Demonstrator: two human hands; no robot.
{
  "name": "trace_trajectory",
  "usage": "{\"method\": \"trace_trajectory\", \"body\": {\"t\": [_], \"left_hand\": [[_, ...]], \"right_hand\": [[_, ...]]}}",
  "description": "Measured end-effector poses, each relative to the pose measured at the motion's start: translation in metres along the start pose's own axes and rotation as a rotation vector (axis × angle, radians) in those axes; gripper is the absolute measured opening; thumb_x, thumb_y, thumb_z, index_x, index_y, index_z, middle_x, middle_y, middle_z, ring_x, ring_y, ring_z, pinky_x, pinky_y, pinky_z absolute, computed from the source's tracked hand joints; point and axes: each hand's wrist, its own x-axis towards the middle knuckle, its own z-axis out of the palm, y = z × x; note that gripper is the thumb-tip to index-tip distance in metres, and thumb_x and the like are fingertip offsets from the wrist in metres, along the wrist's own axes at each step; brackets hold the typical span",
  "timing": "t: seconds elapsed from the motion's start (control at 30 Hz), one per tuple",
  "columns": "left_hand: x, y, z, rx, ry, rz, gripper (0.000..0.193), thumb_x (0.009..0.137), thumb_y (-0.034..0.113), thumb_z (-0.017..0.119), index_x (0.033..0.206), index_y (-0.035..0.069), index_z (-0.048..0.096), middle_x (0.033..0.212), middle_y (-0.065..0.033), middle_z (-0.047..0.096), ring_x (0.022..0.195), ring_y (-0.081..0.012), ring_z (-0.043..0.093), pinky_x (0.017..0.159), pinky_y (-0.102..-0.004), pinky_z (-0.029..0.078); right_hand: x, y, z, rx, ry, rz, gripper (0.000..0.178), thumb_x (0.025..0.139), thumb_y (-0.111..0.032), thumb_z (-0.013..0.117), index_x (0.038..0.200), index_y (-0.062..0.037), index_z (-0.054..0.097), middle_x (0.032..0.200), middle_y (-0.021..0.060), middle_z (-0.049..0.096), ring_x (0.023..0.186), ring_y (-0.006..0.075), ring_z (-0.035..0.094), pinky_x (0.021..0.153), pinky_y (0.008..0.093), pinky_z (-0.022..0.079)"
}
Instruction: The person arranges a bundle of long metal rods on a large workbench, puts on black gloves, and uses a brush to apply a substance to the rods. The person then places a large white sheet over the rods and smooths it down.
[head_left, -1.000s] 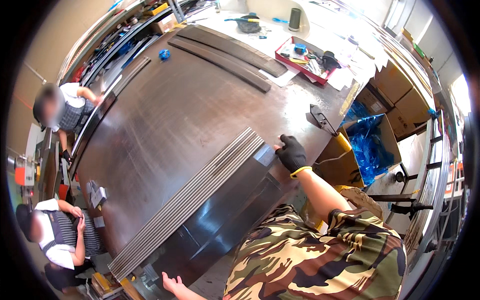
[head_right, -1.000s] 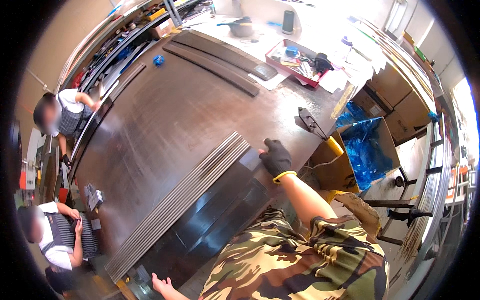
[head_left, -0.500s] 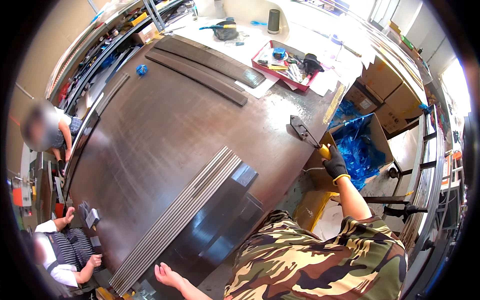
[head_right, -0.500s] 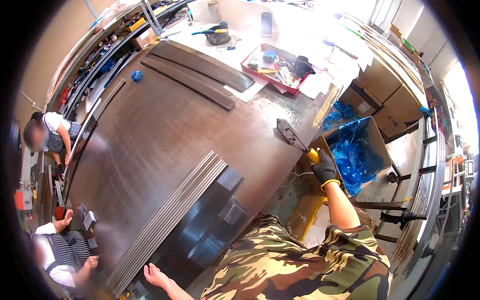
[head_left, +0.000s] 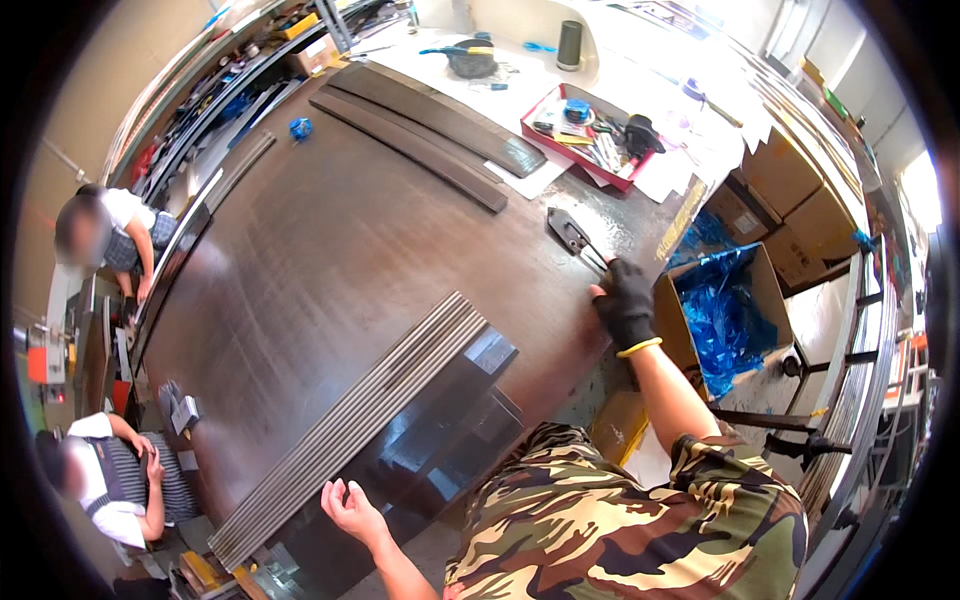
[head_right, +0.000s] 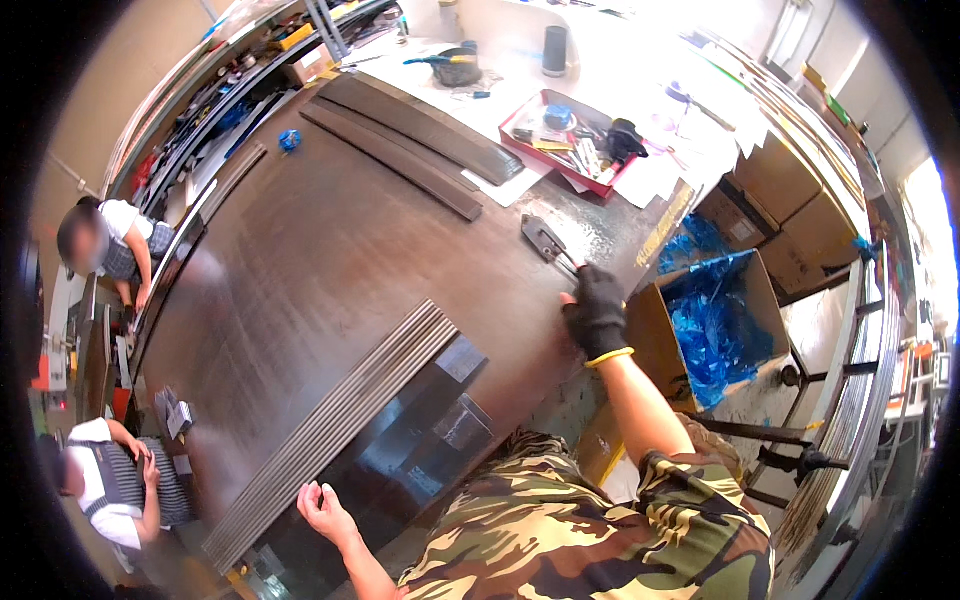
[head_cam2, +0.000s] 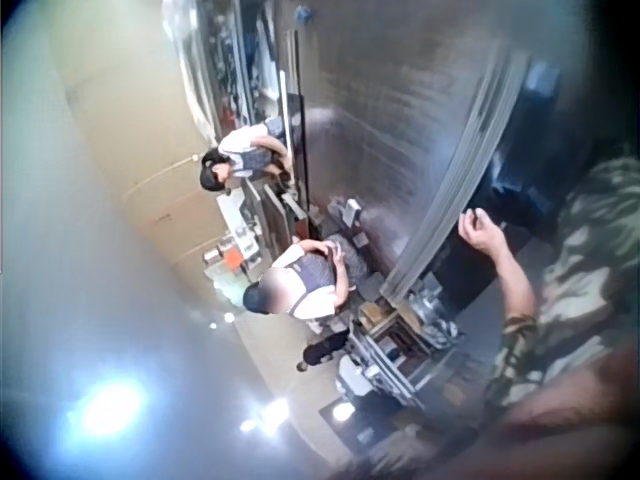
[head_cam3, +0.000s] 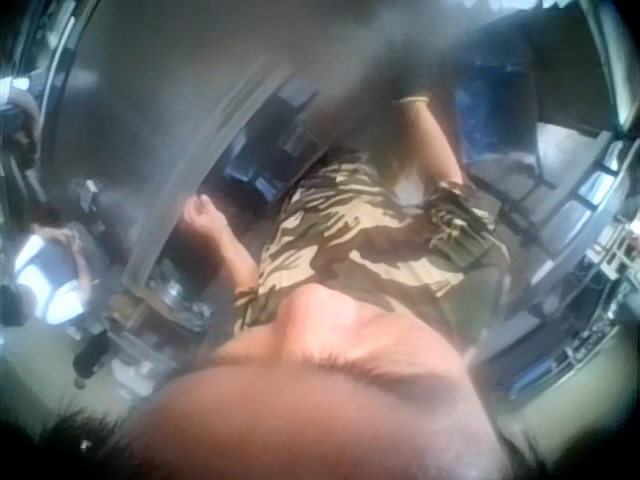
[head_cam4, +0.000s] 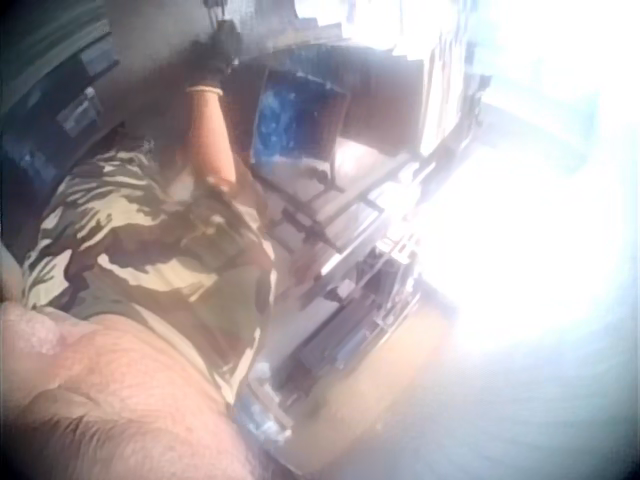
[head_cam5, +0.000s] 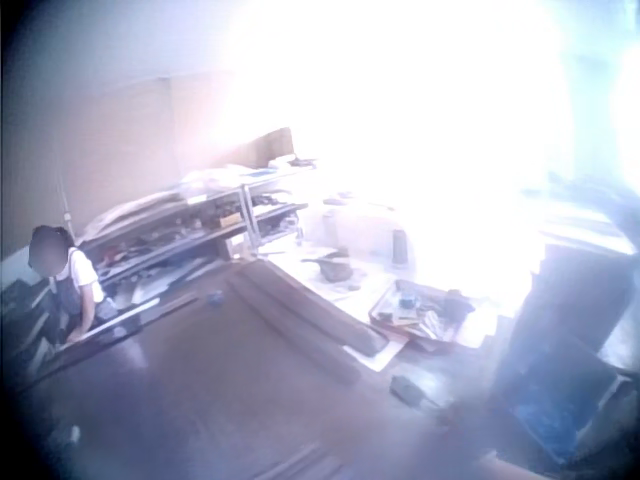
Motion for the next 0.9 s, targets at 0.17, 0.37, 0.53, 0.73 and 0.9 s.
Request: {"method": "trace_trajectory", "body": {"t": [0.17, 0.37, 0.53, 0.73, 0.9], "left_hand": [[-0.021, 0.000, 0.002, -0.112, -0.006, -0.061, 0.031, 0.089, 0.001, 0.063, 0.118, -0.007, 0.056, 0.129, -0.0109, 0.047, 0.103, -0.0210, 0.059, 0.082, -0.0312, 0.054], [-0.045, -0.019, -0.026, -0.117, 0.065, -0.157, 0.025, 0.089, 0.001, 0.062, 0.113, -0.007, 0.059, 0.129, -0.0089, 0.048, 0.101, -0.0203, 0.059, 0.082, -0.0316, 0.053], [-0.060, -0.052, -0.047, -0.119, 0.141, -0.248, 0.027, 0.090, 0.001, 0.061, 0.115, -0.008, 0.058, 0.126, -0.0095, 0.051, 0.101, -0.0210, 0.060, 0.085, -0.0317, 0.052], [-0.058, -0.058, -0.053, -0.124, 0.125, -0.270, 0.026, 0.091, 0.001, 0.060, 0.115, -0.009, 0.057, 0.126, -0.0099, 0.051, 0.102, -0.0213, 0.059, 0.087, -0.0315, 0.052], [-0.050, -0.048, -0.052, -0.140, 0.101, -0.238, 0.026, 0.091, 0.003, 0.060, 0.114, -0.009, 0.058, 0.127, -0.0099, 0.049, 0.102, -0.0209, 0.058, 0.086, -0.0316, 0.052]], "right_hand": [[0.012, -0.071, 0.103, 1.066, -0.648, 0.352, 0.059, 0.087, 0.000, 0.058, 0.143, -0.0007, 0.038, 0.107, 0.0088, 0.070, 0.089, 0.0150, 0.064, 0.084, 0.0273, 0.049], [0.025, -0.114, 0.139, 0.503, -0.633, 0.293, 0.054, 0.082, -0.019, 0.067, 0.132, -0.0017, 0.053, 0.113, 0.0202, 0.067, 0.102, 0.0300, 0.066, 0.086, 0.0340, 0.049], [0.019, -0.108, 0.149, 0.678, -0.630, 0.371, 0.049, 0.082, -0.020, 0.066, 0.127, -0.0015, 0.057, 0.113, 0.0212, 0.067, 0.106, 0.0309, 0.065, 0.088, 0.0350, 0.048], [0.017, -0.099, 0.165, 0.732, -0.668, 0.368, 0.048, 0.084, -0.021, 0.067, 0.126, 0.0012, 0.058, 0.117, 0.0198, 0.066, 0.108, 0.0284, 0.064, 0.091, 0.0321, 0.047], [0.017, -0.098, 0.170, 0.713, -0.687, 0.389, 0.052, 0.084, -0.026, 0.071, 0.126, 0.0021, 0.058, 0.122, 0.0209, 0.064, 0.114, 0.0291, 0.061, 0.093, 0.0324, 0.046]]}}
